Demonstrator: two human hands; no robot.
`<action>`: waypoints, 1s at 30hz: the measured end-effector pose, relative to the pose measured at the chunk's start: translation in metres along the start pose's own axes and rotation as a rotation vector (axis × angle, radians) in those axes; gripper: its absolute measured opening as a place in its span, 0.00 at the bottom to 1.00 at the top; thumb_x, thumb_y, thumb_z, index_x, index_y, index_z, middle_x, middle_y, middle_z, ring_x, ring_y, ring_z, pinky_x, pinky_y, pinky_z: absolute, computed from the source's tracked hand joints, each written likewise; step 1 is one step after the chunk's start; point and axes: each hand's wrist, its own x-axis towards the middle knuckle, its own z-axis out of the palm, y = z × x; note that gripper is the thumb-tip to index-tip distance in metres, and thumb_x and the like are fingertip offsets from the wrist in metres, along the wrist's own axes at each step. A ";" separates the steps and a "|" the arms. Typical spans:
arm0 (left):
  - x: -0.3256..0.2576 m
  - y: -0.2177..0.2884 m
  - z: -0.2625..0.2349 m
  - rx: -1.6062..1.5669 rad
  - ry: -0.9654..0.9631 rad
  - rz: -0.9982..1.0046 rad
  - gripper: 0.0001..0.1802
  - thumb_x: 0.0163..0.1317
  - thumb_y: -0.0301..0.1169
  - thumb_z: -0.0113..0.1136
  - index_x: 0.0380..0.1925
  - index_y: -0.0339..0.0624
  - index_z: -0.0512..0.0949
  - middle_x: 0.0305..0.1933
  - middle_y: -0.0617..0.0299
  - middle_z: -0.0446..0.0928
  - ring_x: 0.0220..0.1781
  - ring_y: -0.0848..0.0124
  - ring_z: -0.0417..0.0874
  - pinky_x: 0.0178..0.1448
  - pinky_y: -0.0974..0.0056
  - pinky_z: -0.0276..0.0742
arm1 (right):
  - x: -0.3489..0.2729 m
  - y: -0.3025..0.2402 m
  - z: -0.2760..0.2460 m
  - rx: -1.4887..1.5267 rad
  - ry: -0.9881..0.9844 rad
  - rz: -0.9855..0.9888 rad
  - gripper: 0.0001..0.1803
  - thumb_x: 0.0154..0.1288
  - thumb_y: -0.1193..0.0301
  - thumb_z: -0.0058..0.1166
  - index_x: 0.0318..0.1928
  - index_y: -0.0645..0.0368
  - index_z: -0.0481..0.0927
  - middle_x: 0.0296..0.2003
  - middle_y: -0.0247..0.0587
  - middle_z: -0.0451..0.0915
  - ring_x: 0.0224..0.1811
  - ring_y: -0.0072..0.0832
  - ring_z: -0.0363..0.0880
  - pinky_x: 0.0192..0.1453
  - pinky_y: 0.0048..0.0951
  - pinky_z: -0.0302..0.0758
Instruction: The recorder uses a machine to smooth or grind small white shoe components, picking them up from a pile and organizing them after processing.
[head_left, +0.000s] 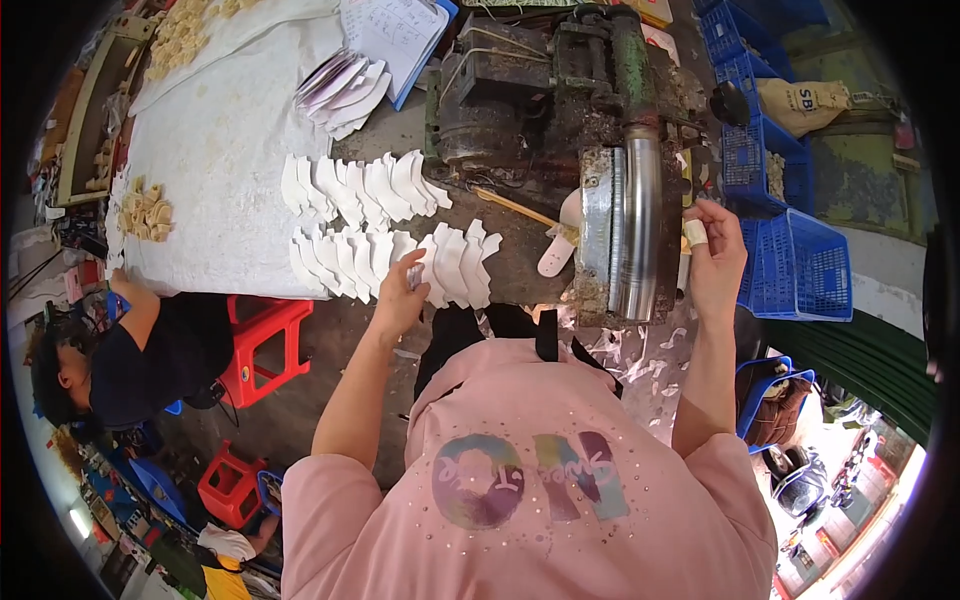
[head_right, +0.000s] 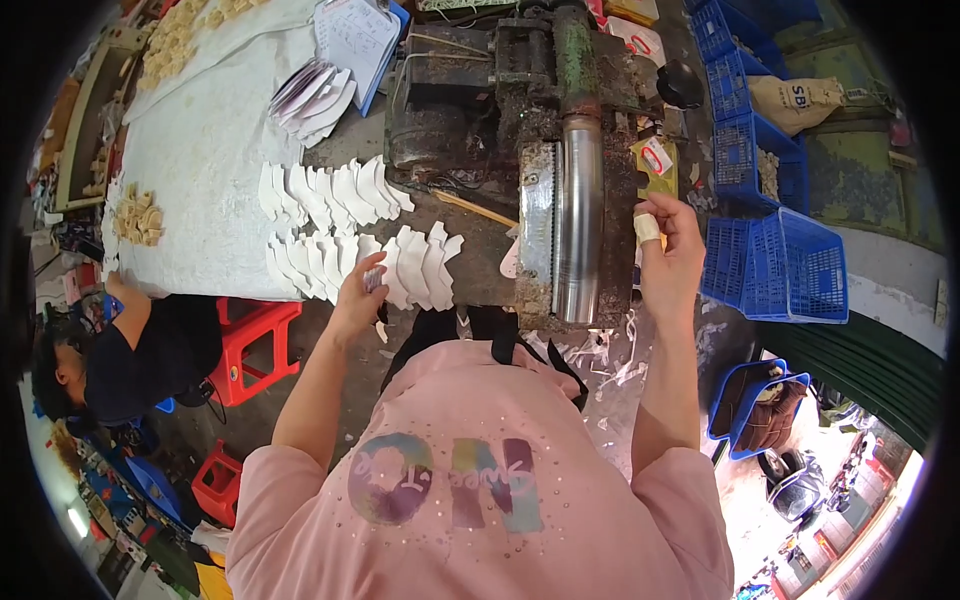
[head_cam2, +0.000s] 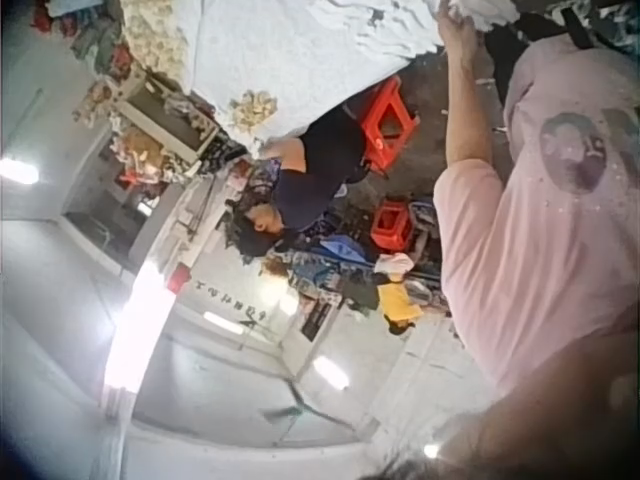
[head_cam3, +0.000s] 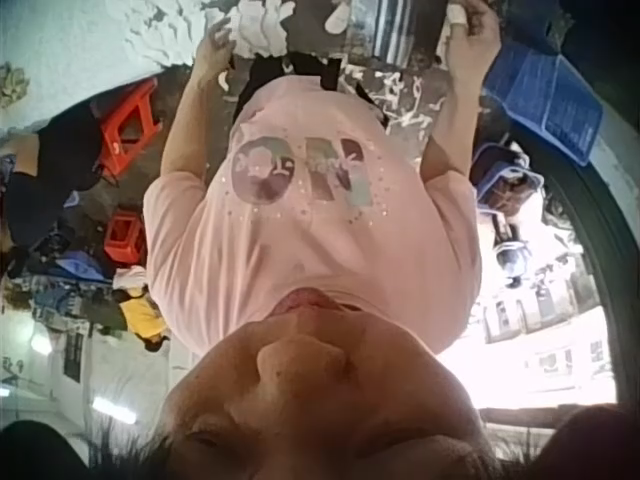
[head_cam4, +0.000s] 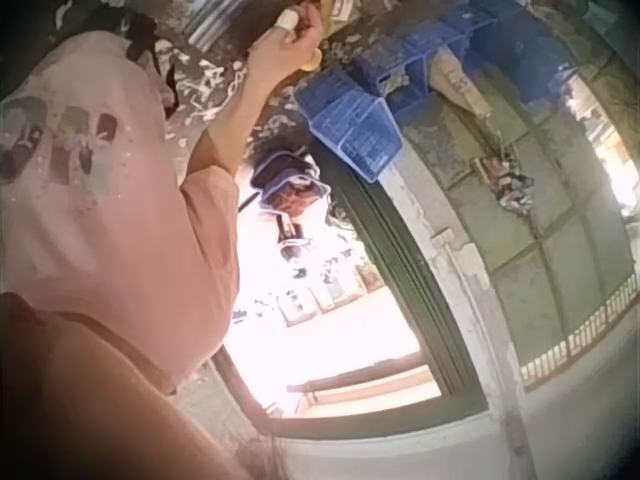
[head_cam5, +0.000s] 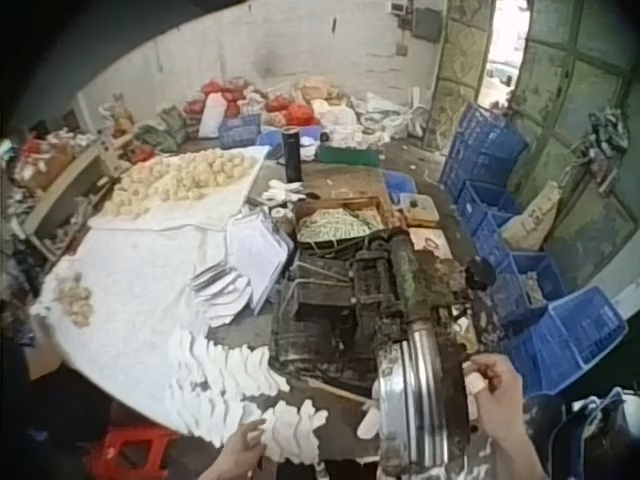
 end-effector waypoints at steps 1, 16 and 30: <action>-0.003 0.016 -0.005 0.000 -0.004 0.000 0.25 0.54 0.20 0.53 0.55 0.39 0.70 0.40 0.57 0.77 0.40 0.69 0.78 0.48 0.67 0.73 | 0.000 -0.002 0.000 -0.002 0.003 0.003 0.14 0.64 0.81 0.48 0.50 0.63 0.72 0.39 0.36 0.77 0.40 0.19 0.74 0.43 0.19 0.71; -0.057 0.210 0.017 -1.151 -0.292 0.349 0.27 0.64 0.30 0.56 0.61 0.37 0.61 0.54 0.51 0.73 0.57 0.64 0.74 0.61 0.59 0.70 | -0.049 -0.087 0.099 -0.099 -0.259 -0.568 0.17 0.49 0.74 0.63 0.43 0.56 0.78 0.46 0.40 0.71 0.49 0.41 0.65 0.53 0.42 0.60; -0.039 0.241 0.040 -0.674 0.151 0.342 0.24 0.61 0.21 0.53 0.57 0.40 0.62 0.36 0.69 0.65 0.36 0.82 0.67 0.42 0.77 0.66 | -0.025 -0.074 0.044 0.181 -0.038 -0.439 0.10 0.50 0.84 0.53 0.34 0.58 0.73 0.34 0.41 0.73 0.40 0.38 0.72 0.48 0.34 0.68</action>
